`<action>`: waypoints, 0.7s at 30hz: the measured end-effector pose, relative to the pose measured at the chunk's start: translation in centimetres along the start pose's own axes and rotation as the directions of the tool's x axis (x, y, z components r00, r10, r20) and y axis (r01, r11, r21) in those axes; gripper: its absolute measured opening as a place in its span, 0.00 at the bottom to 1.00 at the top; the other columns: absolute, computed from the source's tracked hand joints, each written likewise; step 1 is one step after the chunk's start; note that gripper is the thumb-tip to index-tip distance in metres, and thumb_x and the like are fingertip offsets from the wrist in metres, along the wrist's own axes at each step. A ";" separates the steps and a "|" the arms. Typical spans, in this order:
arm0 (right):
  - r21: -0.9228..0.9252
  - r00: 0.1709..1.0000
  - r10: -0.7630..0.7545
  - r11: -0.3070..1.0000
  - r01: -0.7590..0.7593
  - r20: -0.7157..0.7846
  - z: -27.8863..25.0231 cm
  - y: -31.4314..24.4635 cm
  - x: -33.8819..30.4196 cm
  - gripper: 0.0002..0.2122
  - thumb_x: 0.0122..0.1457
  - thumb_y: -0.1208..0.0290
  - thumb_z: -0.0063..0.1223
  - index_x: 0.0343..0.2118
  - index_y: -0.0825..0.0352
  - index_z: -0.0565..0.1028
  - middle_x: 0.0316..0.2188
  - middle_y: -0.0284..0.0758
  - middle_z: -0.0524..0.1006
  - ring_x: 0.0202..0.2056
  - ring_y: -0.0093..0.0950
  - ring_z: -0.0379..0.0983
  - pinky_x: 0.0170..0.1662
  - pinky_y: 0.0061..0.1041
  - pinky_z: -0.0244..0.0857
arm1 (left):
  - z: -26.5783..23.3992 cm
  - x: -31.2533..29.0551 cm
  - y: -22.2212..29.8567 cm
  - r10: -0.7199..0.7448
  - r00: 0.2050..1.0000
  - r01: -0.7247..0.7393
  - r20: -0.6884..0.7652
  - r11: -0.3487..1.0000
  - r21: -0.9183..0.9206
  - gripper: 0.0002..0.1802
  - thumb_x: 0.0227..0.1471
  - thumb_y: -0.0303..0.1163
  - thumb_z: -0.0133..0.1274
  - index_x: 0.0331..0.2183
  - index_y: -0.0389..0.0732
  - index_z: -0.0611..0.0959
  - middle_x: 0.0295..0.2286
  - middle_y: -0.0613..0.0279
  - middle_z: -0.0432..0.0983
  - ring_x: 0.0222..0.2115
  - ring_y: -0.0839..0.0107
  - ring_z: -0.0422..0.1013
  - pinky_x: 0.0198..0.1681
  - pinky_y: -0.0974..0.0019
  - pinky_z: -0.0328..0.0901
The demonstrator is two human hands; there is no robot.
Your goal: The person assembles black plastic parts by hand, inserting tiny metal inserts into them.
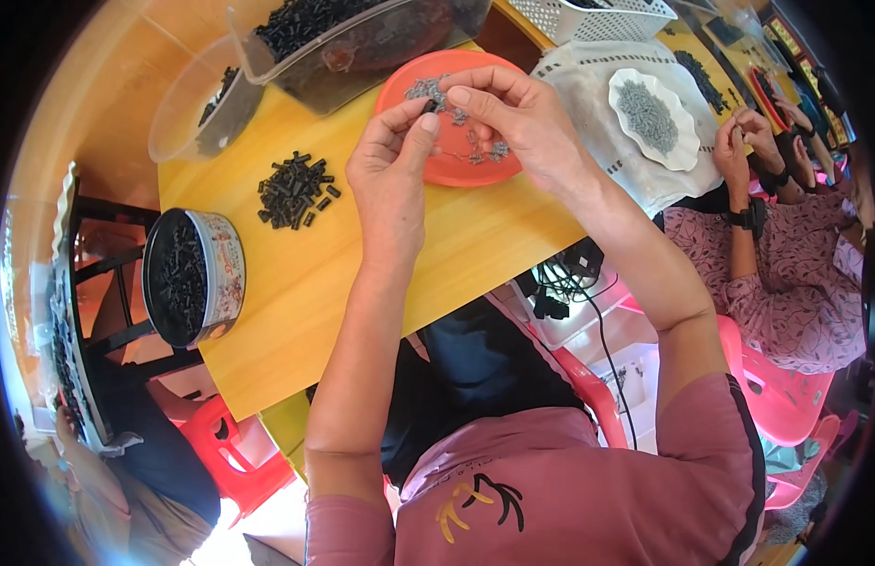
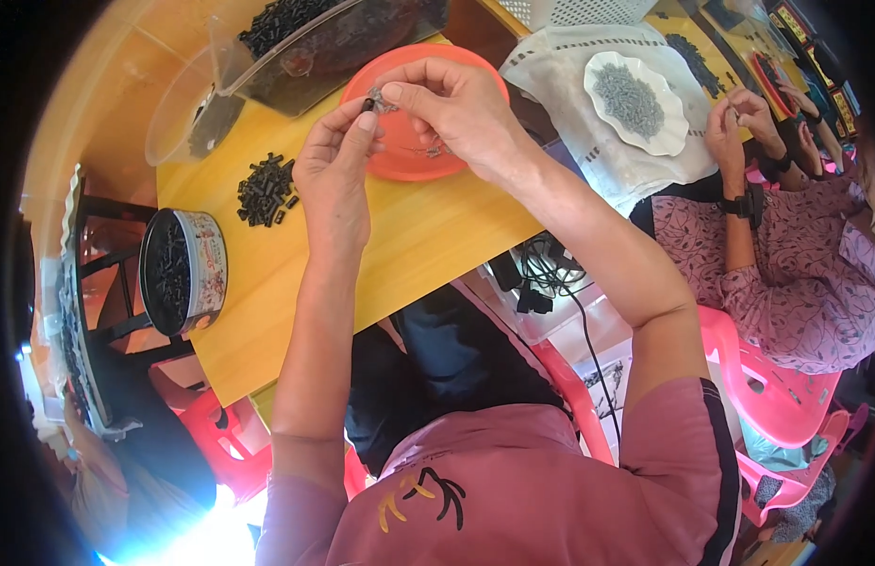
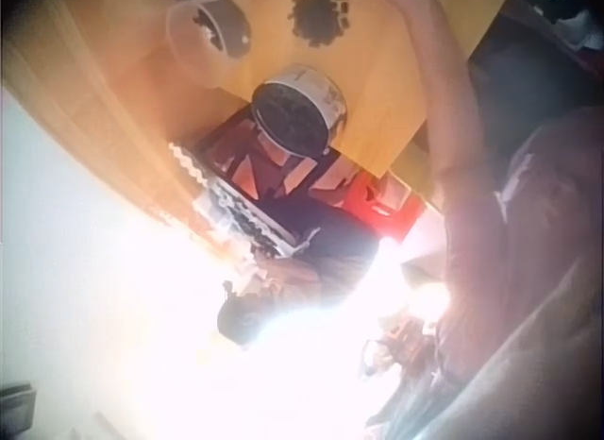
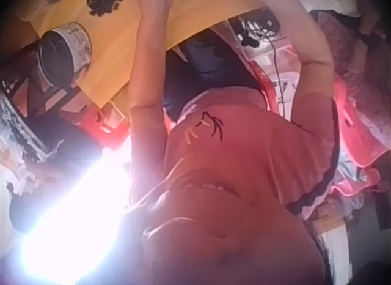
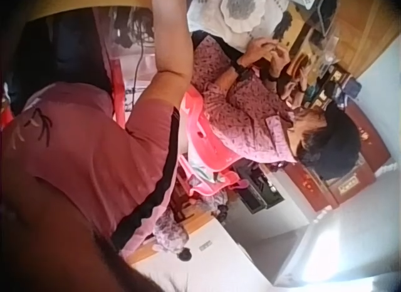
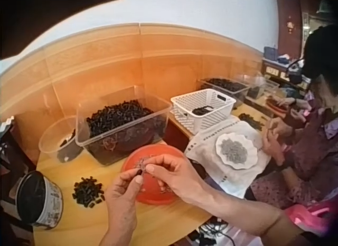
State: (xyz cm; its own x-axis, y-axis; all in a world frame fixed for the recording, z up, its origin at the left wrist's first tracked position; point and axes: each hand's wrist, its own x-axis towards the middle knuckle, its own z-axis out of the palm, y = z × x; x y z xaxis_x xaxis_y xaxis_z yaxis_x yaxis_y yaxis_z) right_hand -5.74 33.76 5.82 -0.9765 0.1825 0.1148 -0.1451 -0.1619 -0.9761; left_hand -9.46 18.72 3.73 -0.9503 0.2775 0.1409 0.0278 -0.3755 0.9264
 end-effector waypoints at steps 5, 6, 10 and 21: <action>-0.071 0.999 -0.011 0.997 0.014 0.043 1.4 -0.9 -1.0 0.09 0.61 0.70 0.56 0.42 0.67 0.78 0.26 0.25 0.75 0.22 0.12 0.64 0.26 0.13 0.58 | -0.8 -1.5 1.0 0.002 1.000 -0.001 0.003 0.999 -0.041 0.10 0.55 0.24 0.57 0.41 0.34 0.81 0.32 0.67 0.77 0.32 0.82 0.70 0.38 0.76 0.66; -0.072 0.998 -0.008 0.997 0.012 0.055 1.7 -1.1 -1.2 0.09 0.61 0.70 0.56 0.42 0.67 0.78 0.26 0.25 0.75 0.22 0.12 0.64 0.26 0.13 0.58 | -1.0 -1.8 1.3 0.007 1.000 -0.007 0.003 1.000 -0.029 0.10 0.54 0.23 0.57 0.41 0.34 0.81 0.32 0.67 0.78 0.32 0.82 0.71 0.38 0.76 0.66; -0.128 0.996 -0.025 0.991 0.036 0.089 3.1 -1.8 -2.1 0.09 0.61 0.68 0.56 0.40 0.68 0.78 0.25 0.25 0.74 0.23 0.12 0.66 0.26 0.13 0.59 | -2.2 -2.8 1.9 0.020 1.000 -0.020 0.006 0.999 -0.038 0.11 0.54 0.23 0.58 0.41 0.34 0.81 0.32 0.67 0.78 0.31 0.81 0.71 0.38 0.76 0.67; -0.477 0.944 -0.278 0.814 0.331 0.180 7.7 -0.7 -4.1 0.04 0.56 0.76 0.59 0.34 0.69 0.79 0.24 0.28 0.73 0.23 0.14 0.65 0.27 0.17 0.59 | -6.2 -6.8 3.4 0.070 0.997 -0.069 -0.039 0.997 0.027 0.11 0.55 0.22 0.57 0.42 0.33 0.81 0.34 0.66 0.78 0.33 0.81 0.71 0.38 0.77 0.67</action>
State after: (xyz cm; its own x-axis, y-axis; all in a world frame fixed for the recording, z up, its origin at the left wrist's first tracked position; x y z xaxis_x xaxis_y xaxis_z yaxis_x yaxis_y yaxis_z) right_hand -2.87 25.70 7.42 -0.9098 0.0423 0.4129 -0.3651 0.3916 -0.8446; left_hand -4.80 10.01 3.77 -0.9574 0.2158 0.1920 0.1017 -0.3702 0.9234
